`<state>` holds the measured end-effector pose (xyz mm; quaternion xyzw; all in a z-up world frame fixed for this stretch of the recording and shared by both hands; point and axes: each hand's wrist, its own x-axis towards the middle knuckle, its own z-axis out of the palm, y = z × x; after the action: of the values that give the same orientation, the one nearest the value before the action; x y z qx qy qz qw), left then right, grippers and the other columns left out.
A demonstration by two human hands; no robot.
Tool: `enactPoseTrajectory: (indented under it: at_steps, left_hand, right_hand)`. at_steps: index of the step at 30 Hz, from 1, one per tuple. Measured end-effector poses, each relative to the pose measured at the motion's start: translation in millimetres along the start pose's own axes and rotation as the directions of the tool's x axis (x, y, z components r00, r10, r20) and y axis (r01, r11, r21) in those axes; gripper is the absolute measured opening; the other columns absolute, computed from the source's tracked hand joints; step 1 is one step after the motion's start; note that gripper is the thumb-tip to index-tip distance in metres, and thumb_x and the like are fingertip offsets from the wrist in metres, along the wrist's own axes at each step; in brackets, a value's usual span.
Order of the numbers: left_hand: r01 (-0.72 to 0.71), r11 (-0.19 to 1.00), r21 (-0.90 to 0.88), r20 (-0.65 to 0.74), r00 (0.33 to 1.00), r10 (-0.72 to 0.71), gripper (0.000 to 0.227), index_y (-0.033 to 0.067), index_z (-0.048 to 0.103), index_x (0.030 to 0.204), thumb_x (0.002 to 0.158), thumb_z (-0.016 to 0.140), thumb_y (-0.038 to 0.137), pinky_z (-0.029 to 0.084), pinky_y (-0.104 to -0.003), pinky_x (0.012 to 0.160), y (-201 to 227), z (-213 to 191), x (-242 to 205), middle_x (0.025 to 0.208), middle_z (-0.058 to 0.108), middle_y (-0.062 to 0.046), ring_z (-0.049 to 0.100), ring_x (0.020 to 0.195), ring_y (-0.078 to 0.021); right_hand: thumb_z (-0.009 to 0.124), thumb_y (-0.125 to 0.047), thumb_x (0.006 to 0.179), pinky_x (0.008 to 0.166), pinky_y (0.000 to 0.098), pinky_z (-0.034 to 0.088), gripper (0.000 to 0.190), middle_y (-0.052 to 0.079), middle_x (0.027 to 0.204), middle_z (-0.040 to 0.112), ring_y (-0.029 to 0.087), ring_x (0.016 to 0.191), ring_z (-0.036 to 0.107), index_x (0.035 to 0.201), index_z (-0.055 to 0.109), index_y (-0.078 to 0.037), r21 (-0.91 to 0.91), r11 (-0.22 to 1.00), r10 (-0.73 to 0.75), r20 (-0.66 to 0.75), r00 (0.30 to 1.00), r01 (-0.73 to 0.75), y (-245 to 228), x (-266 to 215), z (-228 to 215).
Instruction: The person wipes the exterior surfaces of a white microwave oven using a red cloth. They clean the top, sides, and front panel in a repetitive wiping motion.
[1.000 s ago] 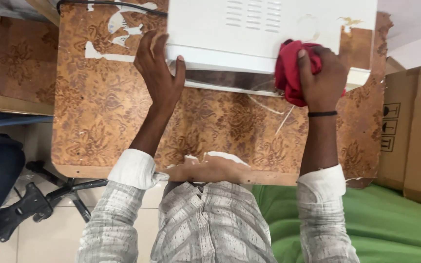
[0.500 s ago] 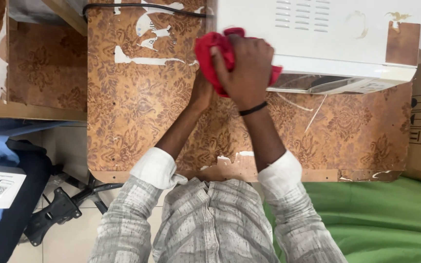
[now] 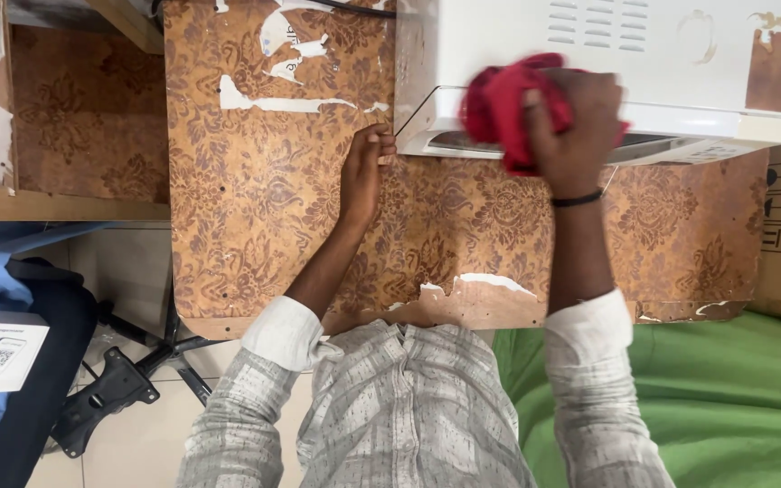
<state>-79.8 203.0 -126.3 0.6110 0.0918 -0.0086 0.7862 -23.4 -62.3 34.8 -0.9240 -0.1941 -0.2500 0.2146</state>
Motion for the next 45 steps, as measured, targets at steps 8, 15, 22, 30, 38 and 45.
enactPoseTrajectory:
  at_steps: [8, 15, 22, 30, 38, 45]
  left_hand:
    - [-0.147, 0.982, 0.120, 0.143, 0.981, 0.129, 0.031, 0.0053, 0.058, 0.135, 0.105, 0.055, 0.014, 0.059, -0.036, 0.101, -2, 24, 10, 0.129, 0.062, -0.015, 0.067, 0.117, -0.0237]
    - [-0.024, 0.991, 0.131, 0.139, 0.990, 0.005, 0.049, 0.0092, 0.053, 0.144, 0.110, 0.036, 0.040, 0.058, -0.040, 0.099, 24, 12, 20, 0.137, 0.063, -0.014, 0.064, 0.126, -0.0260]
    - [-0.206, 0.972, 0.117, -0.400, 0.886, 0.236, 0.079, 0.0133, 0.026, 0.164, 0.108, 0.025, 0.068, 0.035, -0.055, 0.130, 74, 29, -29, 0.171, 0.017, -0.021, 0.026, 0.160, -0.0394]
    - [0.186, 0.906, -0.380, -0.145, 0.956, -0.257, 0.093, 0.0164, 0.005, 0.165, 0.095, 0.030, 0.072, 0.034, -0.061, 0.118, 86, 84, -5, 0.165, 0.021, -0.021, 0.025, 0.153, -0.0396]
    - [0.003, 0.980, -0.200, -0.171, 0.985, -0.038, 0.086, 0.0121, -0.002, 0.165, 0.100, 0.043, 0.048, 0.031, -0.053, 0.118, 10, 75, 64, 0.164, 0.021, -0.017, 0.027, 0.149, -0.0335]
    - [-0.042, 0.919, -0.392, -0.123, 0.992, -0.008, 0.068, 0.0020, 0.024, 0.161, 0.106, 0.052, 0.031, 0.047, -0.044, 0.117, -99, 45, 91, 0.153, 0.045, -0.019, 0.052, 0.137, -0.0302]
  right_hand:
    - [0.064, -0.039, 0.112, 0.096, 0.0458, 0.044, 0.032, 0.011, 0.111, 0.067, 0.029, 0.107, 0.056, 0.121, 0.068, -0.008, -0.151, 0.979, 0.122, -0.103, 0.987, -0.137, 16, -12, -7]
    - [0.066, -0.047, 0.108, 0.090, 0.0451, 0.041, 0.041, 0.011, 0.102, 0.062, 0.027, 0.098, 0.053, 0.122, 0.068, -0.009, -0.081, 0.995, 0.053, 0.025, 0.998, -0.051, -67, 13, 44]
    - [0.076, -0.060, 0.100, 0.093, 0.0473, 0.039, 0.068, 0.013, 0.116, 0.059, 0.030, 0.106, 0.052, 0.134, 0.058, -0.004, -0.177, 0.982, -0.064, 0.044, 0.997, 0.071, -137, 38, 65]
    - [0.064, -0.017, 0.110, 0.123, 0.0484, 0.040, 0.041, 0.017, 0.153, 0.058, 0.036, 0.150, 0.048, 0.150, 0.057, -0.010, 0.546, 0.838, -0.323, 0.488, 0.811, 0.005, -96, 72, 17]
    - [0.063, -0.011, 0.112, 0.114, 0.0389, 0.056, 0.027, 0.011, 0.145, 0.066, 0.026, 0.132, 0.066, 0.139, 0.065, -0.010, 0.406, 0.897, 0.083, 0.236, 0.968, -0.176, -32, 67, 3]
    - [0.068, -0.021, 0.112, 0.117, 0.0423, 0.045, 0.040, 0.016, 0.158, 0.051, 0.028, 0.141, 0.051, 0.149, 0.059, -0.007, 0.144, 0.987, 0.079, -0.074, 0.994, -0.068, -23, 55, 25]
